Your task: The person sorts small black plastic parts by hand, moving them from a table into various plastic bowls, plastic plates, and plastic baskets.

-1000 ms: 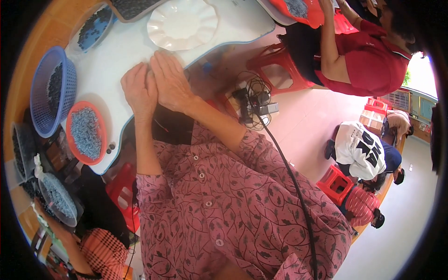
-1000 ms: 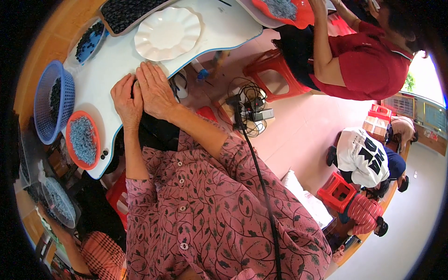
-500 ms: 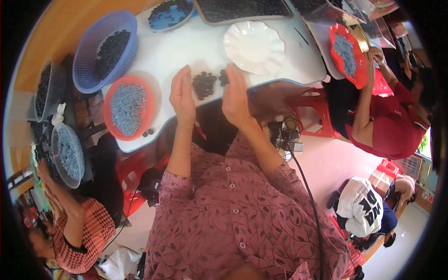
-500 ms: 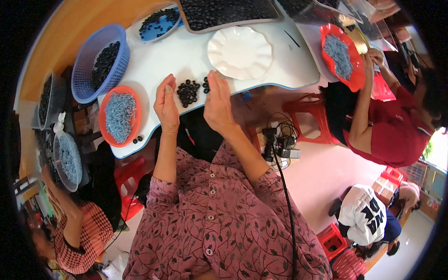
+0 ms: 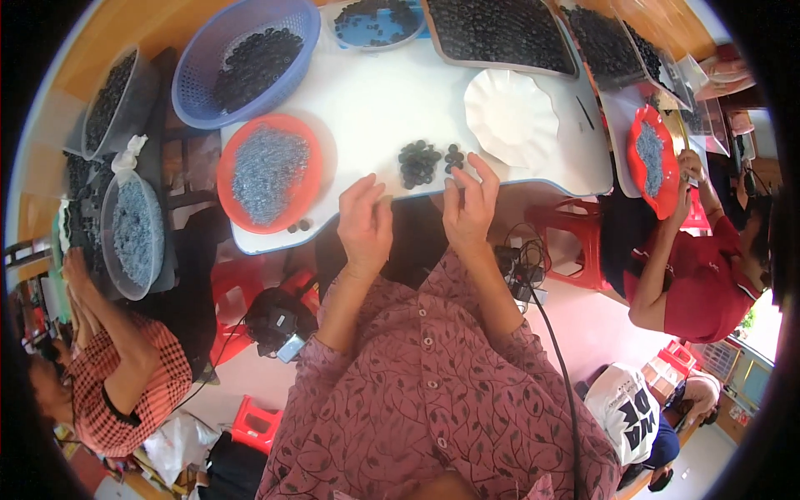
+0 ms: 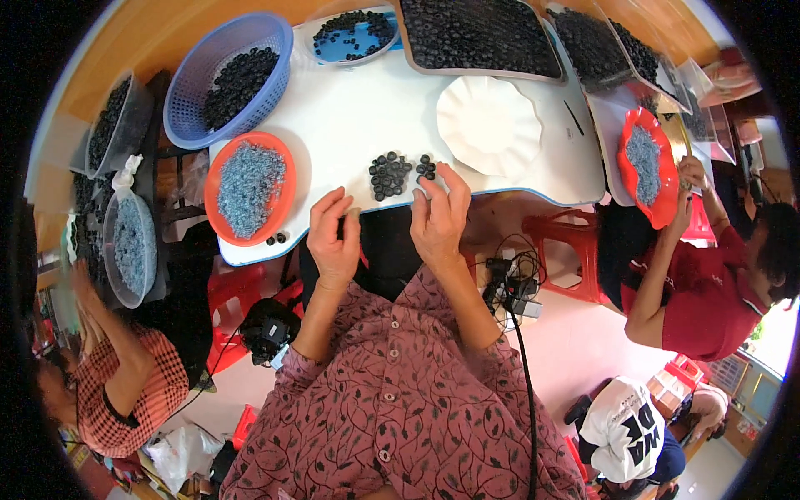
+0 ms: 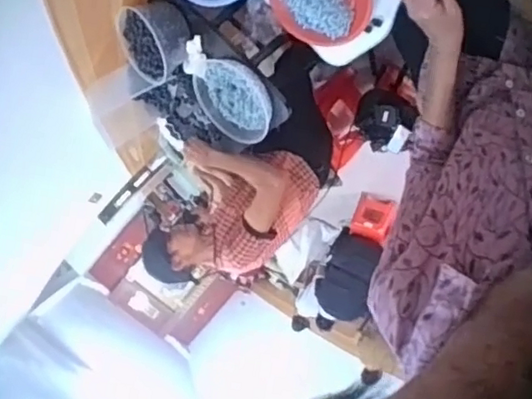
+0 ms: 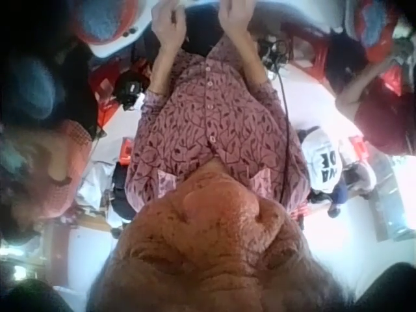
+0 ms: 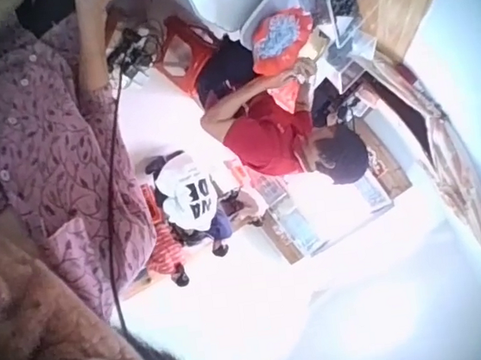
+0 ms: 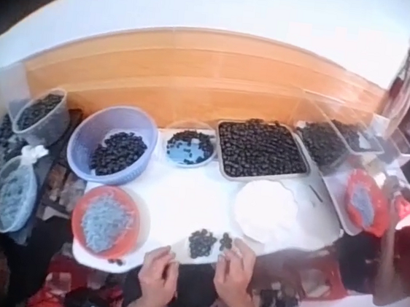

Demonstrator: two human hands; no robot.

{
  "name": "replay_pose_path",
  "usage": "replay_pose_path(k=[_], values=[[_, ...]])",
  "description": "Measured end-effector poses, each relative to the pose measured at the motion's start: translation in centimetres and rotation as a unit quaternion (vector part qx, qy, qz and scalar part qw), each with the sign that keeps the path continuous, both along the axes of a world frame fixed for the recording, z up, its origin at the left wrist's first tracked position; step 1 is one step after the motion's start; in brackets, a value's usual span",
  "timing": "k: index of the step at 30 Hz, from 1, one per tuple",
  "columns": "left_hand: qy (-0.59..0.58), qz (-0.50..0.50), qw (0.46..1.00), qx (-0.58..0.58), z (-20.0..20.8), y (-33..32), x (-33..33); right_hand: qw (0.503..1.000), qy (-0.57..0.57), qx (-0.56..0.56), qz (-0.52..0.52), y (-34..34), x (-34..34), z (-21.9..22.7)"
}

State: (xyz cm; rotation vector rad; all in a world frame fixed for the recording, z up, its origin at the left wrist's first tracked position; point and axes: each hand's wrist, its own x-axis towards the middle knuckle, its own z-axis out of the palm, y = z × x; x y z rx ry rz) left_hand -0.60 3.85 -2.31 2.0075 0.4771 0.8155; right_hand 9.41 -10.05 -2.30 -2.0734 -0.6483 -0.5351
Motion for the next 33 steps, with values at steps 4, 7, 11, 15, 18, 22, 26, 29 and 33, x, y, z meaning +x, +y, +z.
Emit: replay_pose_path(k=[4, 7, 11, 15, 18, 22, 26, 29, 33], values=[[-0.038, 0.005, 0.992, 0.119, -0.3, -0.3, 1.0, 0.999, -0.036, -0.033, 0.013, 0.7, -0.7, 1.0], [-0.014, 0.022, 0.987, 0.16, 0.4, -0.6, 2.1, 0.998, -0.047, -0.045, 0.005, 0.9, -0.7, 1.1], [0.031, 0.046, 0.977, 0.206, 0.4, -0.9, 2.8, 0.997, -0.044, -0.067, 0.0, 1.0, -0.6, 1.3], [0.06, 0.065, 0.975, 0.204, 0.2, -1.3, 3.0, 0.994, -0.035, -0.1, -0.004, 1.2, 0.6, 1.9], [0.069, 0.069, 0.972, 0.215, 0.3, -1.2, 2.9, 0.993, -0.041, -0.111, -0.012, 1.7, 1.6, 2.1], [0.069, 0.049, 0.976, 0.201, 0.4, -1.1, 2.3, 0.992, -0.052, -0.113, -0.008, 2.0, 2.2, 2.6], [0.01, 0.026, 0.985, 0.173, 0.4, -0.6, 1.3, 0.994, -0.047, -0.097, 0.007, 1.8, 1.5, 2.6], [0.003, -0.003, 1.0, -0.028, 1.1, -0.6, 0.1, 0.996, -0.035, -0.082, 0.02, 1.9, 0.6, 2.9], [-0.043, -0.05, 0.927, -0.369, 1.7, -0.7, -0.9, 0.991, 0.109, 0.019, 0.069, 2.3, -1.3, 4.1]])
